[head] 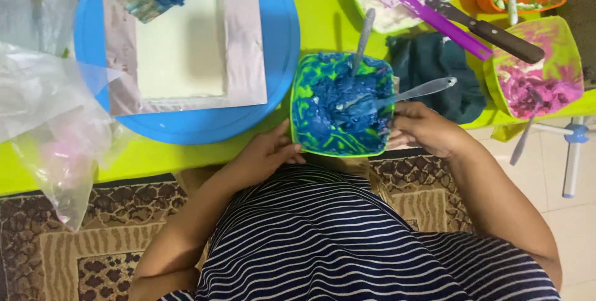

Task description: Mixing blue frosting in a bowl and transferring it into a plastic piping bag using a spoon.

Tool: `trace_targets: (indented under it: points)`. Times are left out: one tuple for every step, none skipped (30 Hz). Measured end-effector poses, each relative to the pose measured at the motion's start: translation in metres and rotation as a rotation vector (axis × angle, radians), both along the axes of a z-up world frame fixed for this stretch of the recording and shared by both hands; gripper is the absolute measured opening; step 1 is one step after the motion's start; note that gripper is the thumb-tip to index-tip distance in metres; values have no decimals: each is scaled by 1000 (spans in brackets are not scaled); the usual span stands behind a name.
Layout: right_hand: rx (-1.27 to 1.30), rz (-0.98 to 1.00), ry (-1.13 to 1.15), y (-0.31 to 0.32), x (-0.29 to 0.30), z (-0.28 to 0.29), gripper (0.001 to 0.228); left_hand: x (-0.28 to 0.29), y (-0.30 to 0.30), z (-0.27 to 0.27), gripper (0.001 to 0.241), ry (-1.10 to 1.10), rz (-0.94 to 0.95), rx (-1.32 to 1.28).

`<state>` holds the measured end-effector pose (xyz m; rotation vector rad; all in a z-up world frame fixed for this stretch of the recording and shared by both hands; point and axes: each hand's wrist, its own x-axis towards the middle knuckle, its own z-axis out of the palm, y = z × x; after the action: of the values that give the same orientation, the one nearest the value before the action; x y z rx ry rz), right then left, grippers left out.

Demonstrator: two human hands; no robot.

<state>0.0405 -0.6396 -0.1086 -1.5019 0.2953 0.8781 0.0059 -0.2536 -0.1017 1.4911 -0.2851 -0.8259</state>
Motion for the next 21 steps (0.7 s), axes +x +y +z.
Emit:
trace_targets:
  points:
    - [1, -5, 1, 1, 1, 3, 44, 1, -2, -3, 72, 1, -5, 1]
    - [40, -6, -11, 3, 1, 5, 44, 2, -3, -6, 72, 1, 24, -2]
    - [79, -6, -22, 5, 3, 7, 44, 3, -3, -10, 71, 3, 56, -5]
    - [80, -9, -19, 5, 1, 23, 44, 3, -3, -12, 71, 5, 53, -3]
    - [-40, 159, -134, 6, 0, 40, 43, 4, -3, -14, 73, 44, 68, -15]
    - [-160, 326, -248, 6, -2, 56, 41, 4, -3, -15, 74, 82, 84, -27]
    - [-160, 320, -247, 9, -8, 79, 41, 5, -2, -20, 74, 83, 79, -26]
    - [-478, 384, -358, 12, -15, 101, 33, 5, -2, -24, 75, 140, 87, -59]
    - [-798, 443, -465, 15, -22, 125, 26, 6, -2, -27, 76, 197, 96, -92]
    - [-799, 440, -463, 20, -22, 134, 26, 7, -2, -27, 76, 198, 92, -91]
    - [-955, 386, -780, 26, -24, 143, 27, 7, -1, -28, 77, 227, 94, -123]
    - [-1101, 323, -1101, 33, -26, 153, 30, 7, -1, -29, 77, 257, 95, -155]
    - [-1101, 320, -1101, 40, -16, 153, 30, 7, 0, -28, 77, 256, 93, -153]
    - [-1155, 398, -1318, 46, -6, 153, 35, 7, 1, -27, 78, 263, 91, -163]
    - [-1205, 479, -1539, 53, 4, 154, 41, 8, 1, -27, 79, 268, 89, -176]
    - [-1209, 477, -1540, 47, 8, 141, 41, 10, 1, -26, 79, 265, 86, -177]
    - [-1268, 622, -1389, 41, 12, 127, 33, 10, 1, -25, 80, 279, 85, -171]
    - [-1321, 760, -1231, 35, 15, 114, 30, 10, 1, -25, 81, 293, 85, -165]
    - [-1321, 761, -1230, 39, 16, 122, 30, 10, -1, -24, 81, 294, 85, -165]
    - [-1175, 726, -1281, 42, 16, 129, 33, 11, -2, -23, 82, 301, 87, -157]
    - [-1029, 690, -1328, 46, 16, 138, 37, 11, -3, -22, 83, 306, 90, -150]
